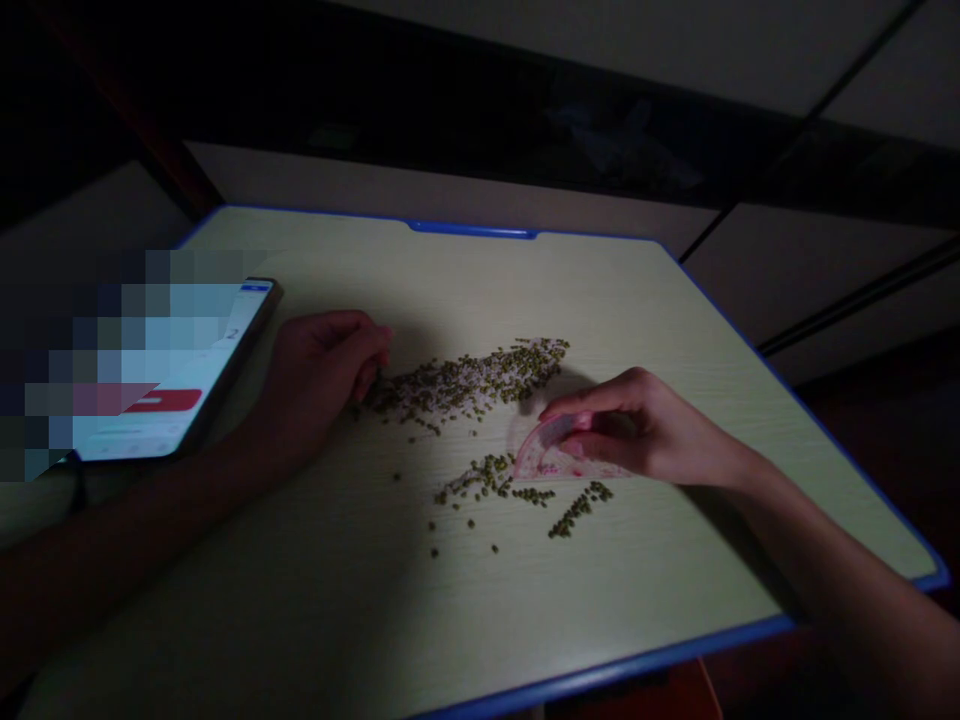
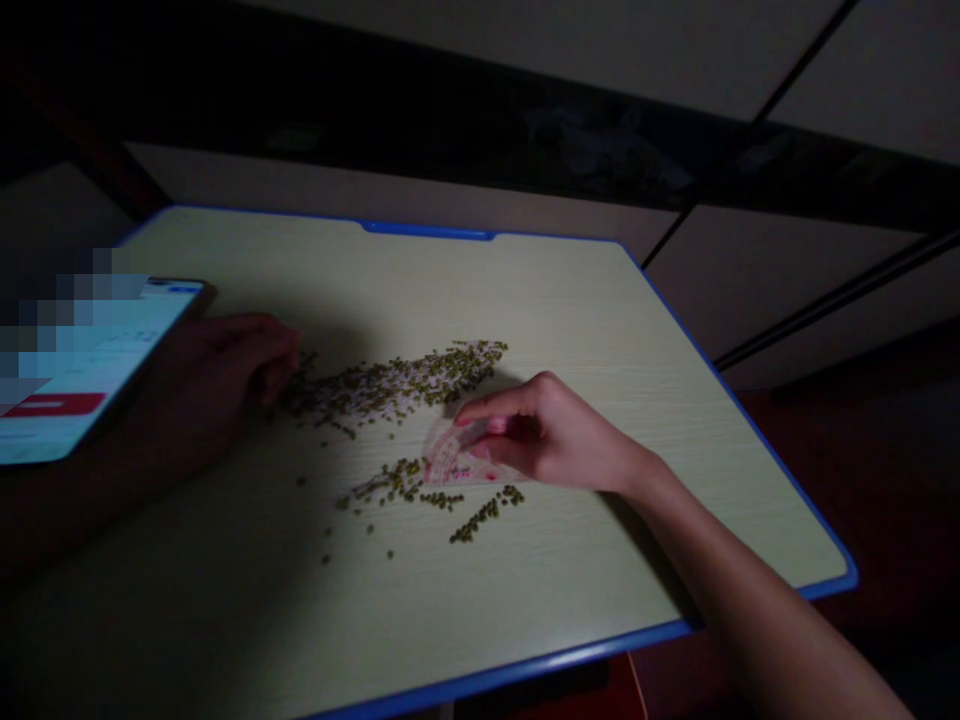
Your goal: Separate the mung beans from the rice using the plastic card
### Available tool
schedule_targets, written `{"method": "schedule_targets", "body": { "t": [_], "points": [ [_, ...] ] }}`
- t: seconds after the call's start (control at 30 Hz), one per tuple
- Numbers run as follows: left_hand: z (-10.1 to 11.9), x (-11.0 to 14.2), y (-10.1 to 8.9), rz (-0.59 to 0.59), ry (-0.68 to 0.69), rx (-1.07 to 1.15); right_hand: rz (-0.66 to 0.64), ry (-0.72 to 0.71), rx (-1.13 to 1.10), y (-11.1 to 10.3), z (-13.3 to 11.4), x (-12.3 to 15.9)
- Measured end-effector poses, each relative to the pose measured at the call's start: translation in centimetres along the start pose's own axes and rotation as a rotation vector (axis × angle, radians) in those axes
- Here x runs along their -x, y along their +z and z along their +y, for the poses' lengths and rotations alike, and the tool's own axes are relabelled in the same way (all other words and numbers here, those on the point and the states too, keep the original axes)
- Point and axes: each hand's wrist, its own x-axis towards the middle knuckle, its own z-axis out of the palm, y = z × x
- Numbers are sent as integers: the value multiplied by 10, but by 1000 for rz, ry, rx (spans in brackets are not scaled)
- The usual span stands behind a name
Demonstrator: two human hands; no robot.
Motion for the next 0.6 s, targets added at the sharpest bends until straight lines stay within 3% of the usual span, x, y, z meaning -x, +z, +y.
{"method": "schedule_targets", "body": {
  "t": [0.6],
  "points": [
    [0,1,0,3,11,0,15,61,-6,-1,-2,0]
  ]
}}
